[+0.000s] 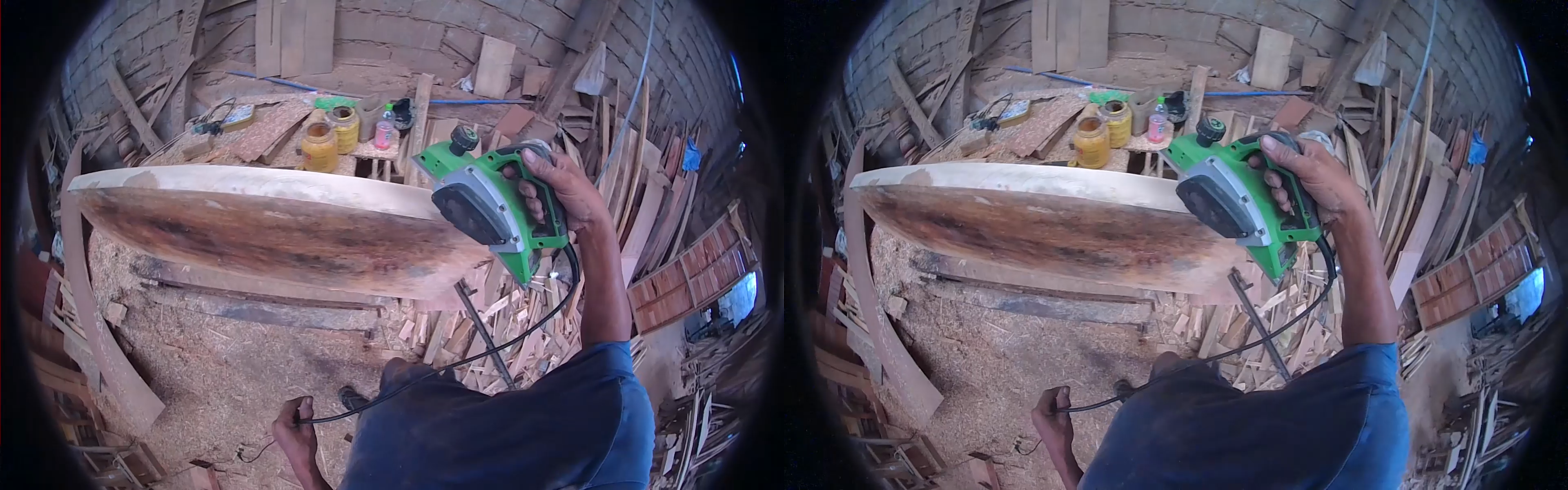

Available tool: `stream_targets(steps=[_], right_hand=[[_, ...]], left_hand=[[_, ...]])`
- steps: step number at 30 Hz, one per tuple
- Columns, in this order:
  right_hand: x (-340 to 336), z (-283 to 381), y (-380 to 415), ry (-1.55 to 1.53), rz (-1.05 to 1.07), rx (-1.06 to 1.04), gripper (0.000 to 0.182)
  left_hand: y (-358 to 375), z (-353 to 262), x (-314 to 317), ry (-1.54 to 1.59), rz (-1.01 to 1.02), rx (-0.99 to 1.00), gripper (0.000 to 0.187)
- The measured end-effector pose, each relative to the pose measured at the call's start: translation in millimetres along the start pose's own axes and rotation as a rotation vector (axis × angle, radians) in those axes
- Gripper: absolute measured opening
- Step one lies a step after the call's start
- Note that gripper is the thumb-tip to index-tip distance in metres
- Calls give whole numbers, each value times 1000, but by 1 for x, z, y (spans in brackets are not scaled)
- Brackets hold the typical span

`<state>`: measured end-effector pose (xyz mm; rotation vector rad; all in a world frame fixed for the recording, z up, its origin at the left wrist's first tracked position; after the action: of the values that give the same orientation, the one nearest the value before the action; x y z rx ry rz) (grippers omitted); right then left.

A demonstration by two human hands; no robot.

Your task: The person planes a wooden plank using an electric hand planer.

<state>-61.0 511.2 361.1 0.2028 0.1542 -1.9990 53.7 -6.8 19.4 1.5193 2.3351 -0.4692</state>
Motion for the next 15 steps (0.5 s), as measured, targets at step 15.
stream_targets(steps=[15], right_hand=[[-196,-80,-2,330,18,-87,54]], left_hand=[[100,-92,141,-279,88,60,22]])
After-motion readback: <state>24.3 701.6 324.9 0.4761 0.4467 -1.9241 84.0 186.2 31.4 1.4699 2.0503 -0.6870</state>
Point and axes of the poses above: each hand's wrist, its own y-axis away from the middle knuckle, its own x-axis out of the palm, z = x × y, the point moved 10 cm from there along -y, towards the middle knuckle, and after that the axes turned 15 degrees about -z, right-handed, at the moved point
